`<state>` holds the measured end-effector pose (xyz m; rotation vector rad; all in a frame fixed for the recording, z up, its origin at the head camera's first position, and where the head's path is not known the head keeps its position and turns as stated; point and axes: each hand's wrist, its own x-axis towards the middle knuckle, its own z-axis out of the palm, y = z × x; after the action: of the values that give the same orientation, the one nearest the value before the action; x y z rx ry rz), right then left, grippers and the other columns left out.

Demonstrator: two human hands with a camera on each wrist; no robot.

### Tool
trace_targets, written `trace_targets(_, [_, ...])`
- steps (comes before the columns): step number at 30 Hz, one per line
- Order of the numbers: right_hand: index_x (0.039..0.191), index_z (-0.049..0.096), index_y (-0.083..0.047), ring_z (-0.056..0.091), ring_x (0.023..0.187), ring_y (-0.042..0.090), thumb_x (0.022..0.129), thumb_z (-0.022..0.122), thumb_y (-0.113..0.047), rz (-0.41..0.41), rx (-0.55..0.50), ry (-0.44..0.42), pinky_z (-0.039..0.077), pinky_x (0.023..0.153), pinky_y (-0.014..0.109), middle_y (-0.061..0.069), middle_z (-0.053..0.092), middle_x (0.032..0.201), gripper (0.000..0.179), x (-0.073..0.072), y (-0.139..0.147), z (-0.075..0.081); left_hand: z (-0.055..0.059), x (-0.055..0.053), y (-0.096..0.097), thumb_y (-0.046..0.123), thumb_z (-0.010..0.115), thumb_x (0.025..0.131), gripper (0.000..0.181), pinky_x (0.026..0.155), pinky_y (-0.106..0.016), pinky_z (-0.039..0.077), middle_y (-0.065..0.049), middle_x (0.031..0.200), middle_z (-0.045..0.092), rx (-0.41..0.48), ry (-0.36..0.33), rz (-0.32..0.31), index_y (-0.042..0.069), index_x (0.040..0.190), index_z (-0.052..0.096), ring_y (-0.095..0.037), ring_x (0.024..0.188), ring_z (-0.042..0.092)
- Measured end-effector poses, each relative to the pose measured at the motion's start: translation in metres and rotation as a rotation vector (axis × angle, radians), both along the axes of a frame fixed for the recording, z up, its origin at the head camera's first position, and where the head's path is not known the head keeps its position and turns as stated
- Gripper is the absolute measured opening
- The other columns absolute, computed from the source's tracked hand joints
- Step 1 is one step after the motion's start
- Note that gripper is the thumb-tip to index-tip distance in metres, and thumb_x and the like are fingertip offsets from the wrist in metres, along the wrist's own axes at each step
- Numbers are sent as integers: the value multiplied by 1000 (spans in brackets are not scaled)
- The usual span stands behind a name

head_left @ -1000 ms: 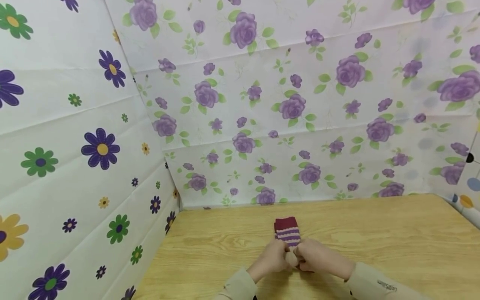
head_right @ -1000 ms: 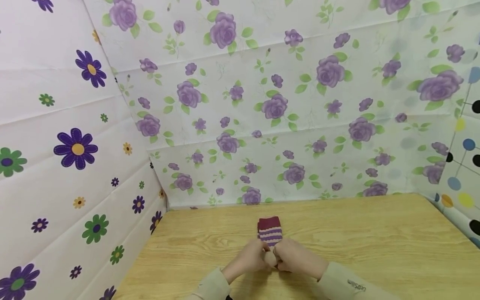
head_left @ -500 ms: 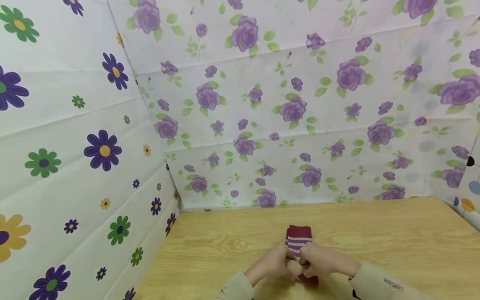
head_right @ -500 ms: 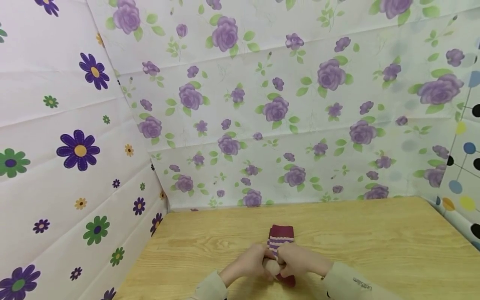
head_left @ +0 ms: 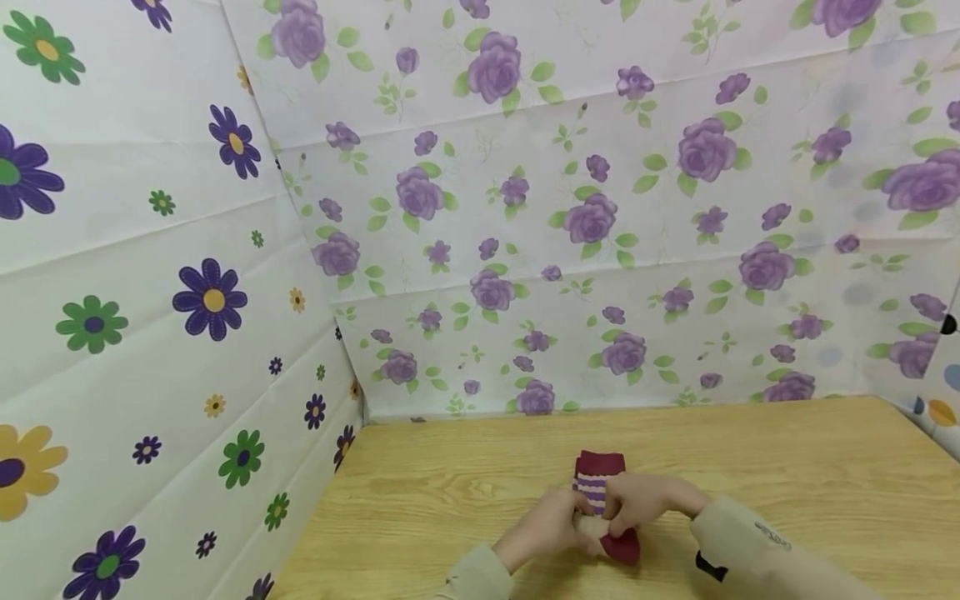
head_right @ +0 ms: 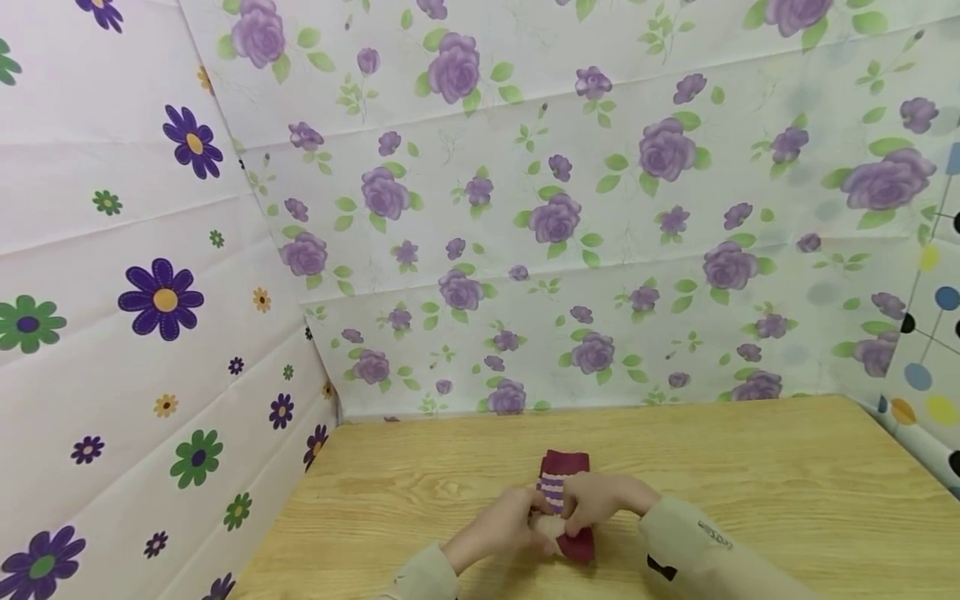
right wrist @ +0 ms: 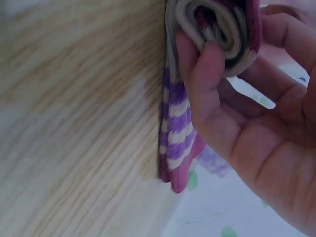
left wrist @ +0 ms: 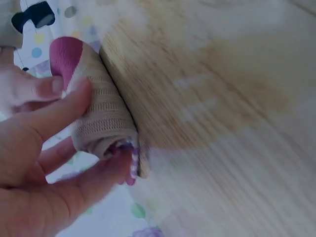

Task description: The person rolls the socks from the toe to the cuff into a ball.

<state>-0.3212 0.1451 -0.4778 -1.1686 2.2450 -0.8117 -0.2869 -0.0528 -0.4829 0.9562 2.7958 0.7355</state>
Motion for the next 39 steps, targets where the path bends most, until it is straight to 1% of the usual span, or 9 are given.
trace_targets(3, [53, 32, -16, 20, 45, -3, 79, 63, -4, -41, 27, -84, 20, 44, 15, -14, 25, 50, 42, -3, 1, 2, 3, 0, 3, 22, 89, 65, 32, 77, -13, 45, 0, 99, 69, 2, 41, -6, 8, 90, 77, 1, 87, 54])
trace_targets(6, [52, 40, -16, 25, 46, -1, 80, 63, -6, -90, 63, -141, 25, 45, 14, -14, 33, 50, 37, -3, -1, 4, 3, 0, 4, 21, 89, 64, 31, 75, -12, 44, 0, 98, 70, 10, 52, -12, 8, 90, 78, 2, 85, 53])
trace_targets(11, [60, 63, -10, 33, 49, 2, 80, 63, -10, -182, 125, -165, 31, 47, 15, -10, 49, 54, 20, -2, -4, 8, -1, -3, 0, 23, 88, 67, 33, 68, -11, 43, 1, 92, 73, -8, 41, -10, 8, 94, 76, 4, 77, 54])
trace_targets(16, [62, 62, -12, 35, 52, 3, 81, 63, -14, -229, 154, -145, 29, 49, 16, -10, 49, 57, 18, -1, -4, 10, 0, -5, 0, 22, 85, 71, 27, 58, -11, 39, 1, 82, 72, -20, 25, -15, 6, 90, 73, 5, 64, 47])
trace_targets(21, [68, 63, -15, 36, 53, 3, 83, 64, -16, -258, 82, 15, 28, 50, 18, -11, 48, 59, 15, 6, 0, 2, 0, -9, 1, 16, 82, 76, 16, 49, -14, 32, 7, 67, 64, -7, -34, -14, 5, 82, 74, 2, 54, 37])
trace_targets(27, [79, 65, -14, 40, 58, 1, 86, 67, -13, -309, -53, 187, 34, 52, 19, -11, 51, 65, 7, 20, -1, -5, -2, -15, -1, 15, 81, 77, 12, 46, -15, 26, 11, 56, 49, -37, -47, -21, 5, 80, 75, 0, 50, 30])
trace_targets(30, [82, 61, -13, 40, 62, -1, 85, 68, -9, -295, -79, 345, 37, 54, 19, -10, 52, 70, 9, 27, -3, -6, -3, -17, -3, 15, 82, 76, 12, 45, -15, 26, 13, 55, 46, -25, -59, -23, 5, 78, 74, 0, 49, 30])
trace_targets(35, [89, 60, -11, 46, 70, -1, 85, 73, -18, -253, -37, 568, 44, 60, 19, -5, 57, 83, 15, 39, -6, -5, -2, -19, -4, 17, 81, 78, 16, 46, -15, 26, 12, 55, 43, -5, -91, -30, 3, 79, 73, 0, 49, 30])
trace_targets(39, [96, 58, -11, 53, 77, 5, 77, 80, -24, -224, 56, 628, 48, 64, 23, -1, 58, 89, 32, 47, -6, -4, 2, -20, -4, 19, 81, 78, 19, 49, -17, 27, 9, 58, 45, -14, -149, -8, 2, 83, 74, -3, 51, 31])
